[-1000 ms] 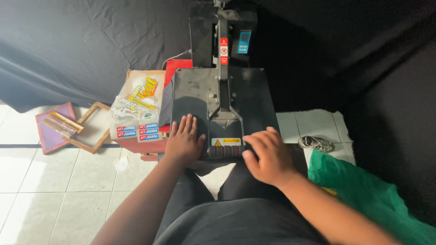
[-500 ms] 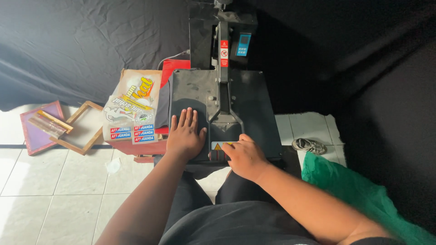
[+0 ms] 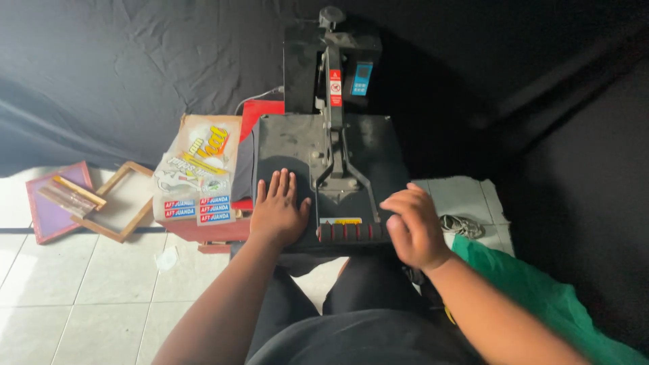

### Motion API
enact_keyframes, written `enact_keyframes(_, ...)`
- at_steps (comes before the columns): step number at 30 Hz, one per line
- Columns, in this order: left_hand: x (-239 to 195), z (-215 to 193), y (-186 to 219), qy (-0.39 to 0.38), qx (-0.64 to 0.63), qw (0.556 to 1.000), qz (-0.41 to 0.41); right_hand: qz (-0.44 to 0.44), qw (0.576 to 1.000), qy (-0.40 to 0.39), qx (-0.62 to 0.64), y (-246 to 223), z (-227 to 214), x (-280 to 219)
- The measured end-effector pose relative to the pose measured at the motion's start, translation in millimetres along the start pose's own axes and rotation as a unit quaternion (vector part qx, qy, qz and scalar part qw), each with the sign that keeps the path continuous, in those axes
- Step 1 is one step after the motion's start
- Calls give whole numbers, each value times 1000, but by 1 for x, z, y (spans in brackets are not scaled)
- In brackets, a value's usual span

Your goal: The person operates a heat press machine to apply a design onto a black t-shirt. They repeatedly lower the press, hold it down, and then lift it to check the shirt before repeating the process.

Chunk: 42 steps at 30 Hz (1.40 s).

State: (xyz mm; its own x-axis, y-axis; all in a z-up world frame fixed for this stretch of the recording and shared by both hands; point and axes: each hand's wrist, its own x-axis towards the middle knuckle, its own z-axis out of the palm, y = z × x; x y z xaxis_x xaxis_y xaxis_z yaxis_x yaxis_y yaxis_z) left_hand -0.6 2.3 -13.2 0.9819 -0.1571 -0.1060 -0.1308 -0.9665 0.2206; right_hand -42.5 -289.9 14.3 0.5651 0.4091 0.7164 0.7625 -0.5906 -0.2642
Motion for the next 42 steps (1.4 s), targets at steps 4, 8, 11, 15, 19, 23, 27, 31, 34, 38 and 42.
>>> enact_keyframes(4,3,-4,1,16,0,1000,4,38,996,-51,-55,64,9,-73)
enact_keyframes(8,4,-7,1,-2,-16,1000,-3,130,987,-80,59,75,15,-102)
enact_keyframes(11,3,8,-8,31,-35,999,14,101,993,-30,54,68,19,-109)
enact_keyframes(15,20,39,-58,86,-116,979,143,67,997,-8,25,67,20,-101)
enact_keyframes(19,-22,52,-86,119,-225,946,200,61,998,-5,13,65,17,-97)
enact_keyframes(23,-56,65,-90,285,-301,866,281,35,998,44,-4,67,24,-88)
enact_keyframes(27,-58,87,-89,342,-291,853,267,25,997,67,-23,69,28,-93)
enact_keyframes(31,-57,93,-90,348,-296,850,261,16,997,75,-28,70,31,-92)
enact_keyframes(34,-56,101,-91,366,-318,836,256,20,997,71,-21,68,29,-93)
enact_keyframes(38,-54,103,-90,380,-301,835,260,18,997,68,-23,70,31,-97)
enact_keyframes(42,-54,107,-89,394,-284,835,258,26,997,64,-40,69,31,-100)
